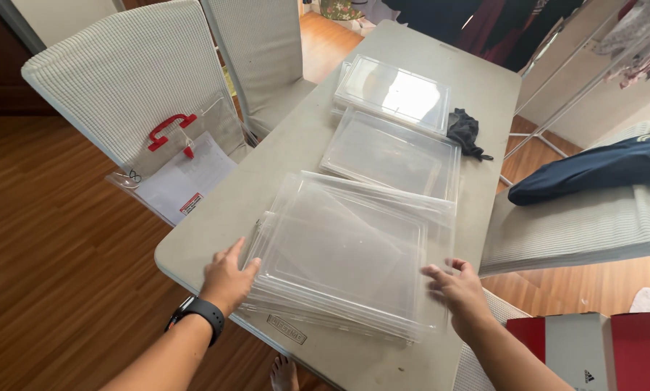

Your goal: The person wipes clear plastic container lids with a dark cloth, then assembles the containers by inserting side panels into the base and securing them with small plastic pegs. The person stacks the finished containers on the table.

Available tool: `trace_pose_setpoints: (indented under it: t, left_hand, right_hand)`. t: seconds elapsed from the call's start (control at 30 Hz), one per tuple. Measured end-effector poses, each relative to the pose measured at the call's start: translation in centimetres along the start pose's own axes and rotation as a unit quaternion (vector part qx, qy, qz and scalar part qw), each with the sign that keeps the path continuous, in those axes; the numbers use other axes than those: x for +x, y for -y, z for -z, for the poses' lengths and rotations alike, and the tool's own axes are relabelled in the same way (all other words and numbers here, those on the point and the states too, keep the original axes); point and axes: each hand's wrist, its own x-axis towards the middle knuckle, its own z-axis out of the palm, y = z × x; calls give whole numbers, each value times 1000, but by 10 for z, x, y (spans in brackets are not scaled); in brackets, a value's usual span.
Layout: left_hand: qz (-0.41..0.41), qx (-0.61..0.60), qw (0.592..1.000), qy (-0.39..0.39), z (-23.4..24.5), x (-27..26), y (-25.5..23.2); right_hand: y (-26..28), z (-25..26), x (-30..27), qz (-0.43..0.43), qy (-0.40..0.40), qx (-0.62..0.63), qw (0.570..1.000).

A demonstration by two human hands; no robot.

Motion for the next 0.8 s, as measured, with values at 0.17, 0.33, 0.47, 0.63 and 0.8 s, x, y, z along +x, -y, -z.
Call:
trace_pose_setpoints:
  t: [0.17, 0.33, 0.47, 0.63, 0.8]
  left_hand:
    - [-69, -62, 993, -76, 27, -15, -35]
    - [-2, -476, 858, 193, 74, -32, -82]
    - [-9, -559, 787, 260, 110, -52, -90]
    - [12, -623, 754, 208, 141, -76, -78]
    - [51, -632, 768, 88, 167, -97, -56]
  right_hand:
    - [19, 16, -32, -46, 93, 181, 978]
    - [39, 24, -59, -31, 111, 206, 972]
    - [61, 25, -67, 2, 117, 225, 967]
    - [92, 6, -76, 41, 176, 239, 954]
    - [110, -33, -81, 51, 239, 239, 940]
